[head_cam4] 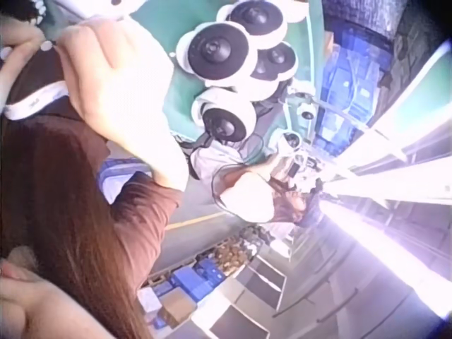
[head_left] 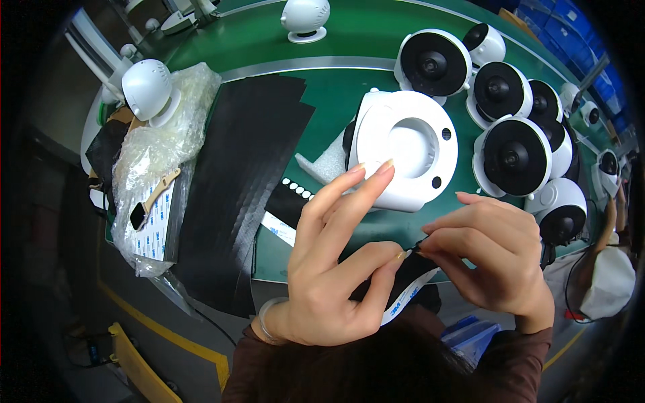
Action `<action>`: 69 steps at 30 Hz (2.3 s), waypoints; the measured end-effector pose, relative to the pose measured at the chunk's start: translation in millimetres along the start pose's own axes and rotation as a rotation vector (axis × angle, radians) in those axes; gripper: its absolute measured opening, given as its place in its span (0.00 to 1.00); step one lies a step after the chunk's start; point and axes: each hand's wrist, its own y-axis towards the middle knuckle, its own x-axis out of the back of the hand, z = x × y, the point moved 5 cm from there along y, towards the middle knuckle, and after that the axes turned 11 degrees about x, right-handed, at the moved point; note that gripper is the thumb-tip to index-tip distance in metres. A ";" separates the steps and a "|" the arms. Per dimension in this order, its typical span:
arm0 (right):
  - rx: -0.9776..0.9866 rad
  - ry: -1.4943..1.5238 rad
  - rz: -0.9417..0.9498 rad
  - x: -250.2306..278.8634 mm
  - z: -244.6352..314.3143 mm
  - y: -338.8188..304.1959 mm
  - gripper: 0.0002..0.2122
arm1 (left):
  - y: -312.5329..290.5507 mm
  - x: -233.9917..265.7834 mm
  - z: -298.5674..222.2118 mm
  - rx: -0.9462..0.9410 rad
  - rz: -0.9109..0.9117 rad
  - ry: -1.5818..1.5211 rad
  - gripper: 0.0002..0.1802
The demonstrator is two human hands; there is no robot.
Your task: Applying small black adhesive rubber pads to the base of electronic camera housings on an assembly line.
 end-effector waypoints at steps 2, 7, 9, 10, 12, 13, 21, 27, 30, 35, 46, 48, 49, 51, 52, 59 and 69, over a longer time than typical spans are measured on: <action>0.005 -0.006 0.021 0.1 -0.5 3.5 0.08 | -0.7 -0.9 4.7 0.011 -0.004 -0.007 0.04; -0.191 0.259 -0.039 12.3 -10.7 11.8 0.05 | 0.6 0.9 15.6 0.078 -0.052 -0.011 0.02; -0.262 0.231 -0.203 6.9 -23.1 16.1 0.02 | 1.7 -4.3 17.2 0.038 -0.017 0.026 0.02; -0.300 0.291 -0.215 -1.4 -31.7 19.0 0.01 | 0.5 -7.4 20.0 0.092 0.010 -0.051 0.03; -0.502 0.407 -0.144 -16.0 -41.8 26.4 0.01 | -0.6 -10.9 23.8 0.076 0.001 -0.052 0.03; -0.524 0.445 -0.133 -21.0 -43.7 28.8 0.02 | -0.5 -10.5 24.0 0.058 -0.019 -0.049 0.03; -0.618 0.441 -0.058 -23.4 -40.6 35.5 0.02 | 0.4 -14.4 23.3 0.040 -0.028 -0.027 0.03; -0.651 0.452 -0.082 -25.3 -38.5 36.7 0.02 | -0.4 -13.9 28.2 0.023 -0.036 -0.037 0.02; -0.637 0.432 -0.103 -26.3 -38.1 37.2 0.02 | 0.4 -12.4 28.5 0.021 -0.019 -0.045 0.02; -0.609 0.389 -0.078 -24.3 -35.3 40.0 0.02 | 0.8 -10.4 28.5 0.027 -0.003 -0.064 0.02; -0.731 0.520 -0.035 -25.0 -42.2 39.2 0.02 | 1.1 -9.7 27.7 0.016 -0.004 -0.079 0.03; -0.748 0.540 -0.043 -24.9 -43.5 38.9 0.02 | 1.1 -9.7 27.4 0.010 -0.009 -0.073 0.03; -0.763 0.563 -0.050 -25.4 -44.0 38.2 0.02 | 1.0 -9.7 27.5 0.010 -0.007 -0.071 0.03; -0.757 0.556 -0.049 -25.6 -43.0 38.1 0.02 | 0.8 -9.3 27.2 0.010 -0.011 -0.077 0.03; -0.749 0.546 -0.049 -26.2 -43.0 38.8 0.03 | 1.0 -9.5 27.8 0.009 -0.009 -0.075 0.03; -0.732 0.506 -0.047 -25.4 -39.3 39.2 0.02 | 1.7 -9.9 26.4 0.013 -0.011 -0.071 0.03; -0.482 0.317 -0.081 -28.7 -35.6 45.9 0.05 | -1.7 -6.8 28.0 0.059 -0.009 -0.122 0.03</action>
